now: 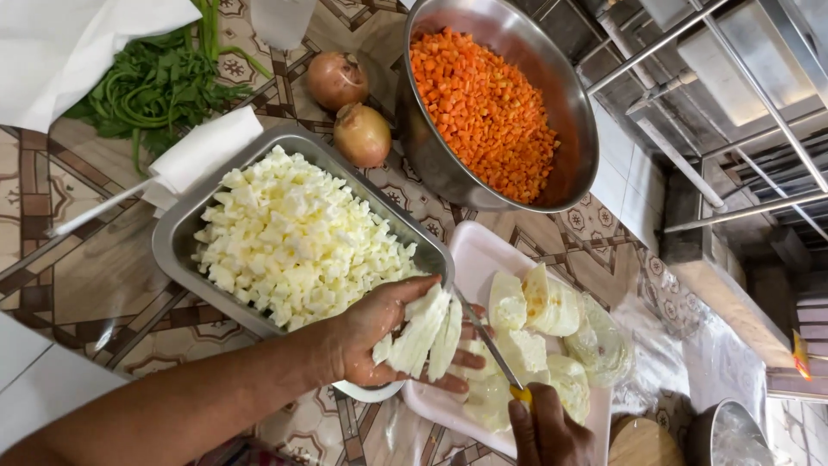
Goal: Dicing cabbage into fine pieces using a knife on a table with other prepared ingredients.
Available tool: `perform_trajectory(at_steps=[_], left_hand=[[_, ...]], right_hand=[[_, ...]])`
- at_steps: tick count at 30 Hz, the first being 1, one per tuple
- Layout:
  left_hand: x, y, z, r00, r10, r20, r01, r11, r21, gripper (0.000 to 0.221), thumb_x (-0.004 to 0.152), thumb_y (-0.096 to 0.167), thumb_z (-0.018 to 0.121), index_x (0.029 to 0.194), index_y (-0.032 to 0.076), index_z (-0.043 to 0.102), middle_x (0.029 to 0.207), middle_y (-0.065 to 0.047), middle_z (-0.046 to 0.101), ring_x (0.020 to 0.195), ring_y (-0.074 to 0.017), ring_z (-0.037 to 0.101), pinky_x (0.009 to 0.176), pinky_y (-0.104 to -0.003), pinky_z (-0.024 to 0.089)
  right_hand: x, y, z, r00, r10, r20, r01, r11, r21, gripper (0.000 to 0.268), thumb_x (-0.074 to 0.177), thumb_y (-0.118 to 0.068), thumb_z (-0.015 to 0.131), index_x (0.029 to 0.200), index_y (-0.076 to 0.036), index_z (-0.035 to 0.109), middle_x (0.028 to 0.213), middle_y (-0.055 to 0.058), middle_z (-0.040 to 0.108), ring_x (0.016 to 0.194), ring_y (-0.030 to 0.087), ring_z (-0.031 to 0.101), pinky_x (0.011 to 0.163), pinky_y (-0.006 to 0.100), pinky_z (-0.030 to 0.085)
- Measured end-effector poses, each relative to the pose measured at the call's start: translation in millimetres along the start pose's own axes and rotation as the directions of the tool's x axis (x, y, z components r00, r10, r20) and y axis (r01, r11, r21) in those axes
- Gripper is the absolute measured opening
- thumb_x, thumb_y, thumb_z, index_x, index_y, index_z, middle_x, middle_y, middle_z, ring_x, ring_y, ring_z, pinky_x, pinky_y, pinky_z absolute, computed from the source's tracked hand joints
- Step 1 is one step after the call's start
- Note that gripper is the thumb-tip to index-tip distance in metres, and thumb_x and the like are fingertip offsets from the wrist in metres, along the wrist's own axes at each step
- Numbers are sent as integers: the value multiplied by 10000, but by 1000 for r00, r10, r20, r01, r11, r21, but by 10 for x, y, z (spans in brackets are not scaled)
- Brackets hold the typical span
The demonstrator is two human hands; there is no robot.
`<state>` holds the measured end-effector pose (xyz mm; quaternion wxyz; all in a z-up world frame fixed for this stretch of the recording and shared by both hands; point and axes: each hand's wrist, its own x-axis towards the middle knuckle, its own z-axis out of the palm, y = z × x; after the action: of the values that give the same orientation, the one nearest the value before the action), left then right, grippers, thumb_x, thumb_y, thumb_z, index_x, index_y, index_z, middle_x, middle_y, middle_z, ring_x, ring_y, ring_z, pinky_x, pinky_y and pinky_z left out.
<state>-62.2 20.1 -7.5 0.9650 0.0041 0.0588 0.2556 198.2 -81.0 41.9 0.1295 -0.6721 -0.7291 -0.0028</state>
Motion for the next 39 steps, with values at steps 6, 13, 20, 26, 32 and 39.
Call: perform_trajectory(at_steps=[6,13,20,26,32,39], left_hand=[[39,166,-78,980,-131,152,132,991,7,656,1057,559,508,1451,42,603,1437,-148,633,1218,-520,597,996,-640,495],[-31,304,-152,979,-136,155,146,988,-57,674,1056,546,491,1537,80,568,1500,-130,609,1254,-512,580,986,-655,473],[-19,296,-331,944,-158,289,261,894,-365,632,1180,479,476,1591,-1,507,1548,-249,510,1234,-616,527,922,-701,526],[65,215,-410,981,-116,156,151,959,-240,523,1148,500,507,1447,91,637,1398,-169,656,1131,-536,641,875,-625,557],[90,272,-316,999,-13,33,17,995,-102,609,1071,548,422,1393,90,661,1369,-89,680,1219,-357,640,998,-525,501],[18,293,-279,998,-6,63,17,986,-165,535,1060,446,485,1370,40,643,1377,-134,669,1188,-424,632,977,-577,509]], right_hand=[[465,306,22,964,-246,104,257,959,-116,252,960,-409,496,959,-186,614,661,5,642,380,242,553,374,372,452],[726,453,163,924,-377,62,382,919,-97,227,933,-381,565,955,-166,634,706,-34,681,372,198,547,354,358,426],[936,343,278,862,-504,54,507,857,-91,237,948,-374,558,915,-142,598,672,-17,600,431,186,545,385,332,443],[1000,432,404,862,-492,125,502,862,-68,229,934,-380,594,874,-159,585,634,-5,562,419,188,503,393,354,455],[978,568,455,923,-298,242,316,948,-39,265,934,-470,508,904,-231,619,483,-20,533,346,164,537,384,348,445],[945,711,436,908,-409,96,415,907,-64,325,927,-458,515,875,-164,643,577,-38,624,405,150,558,409,309,444]])
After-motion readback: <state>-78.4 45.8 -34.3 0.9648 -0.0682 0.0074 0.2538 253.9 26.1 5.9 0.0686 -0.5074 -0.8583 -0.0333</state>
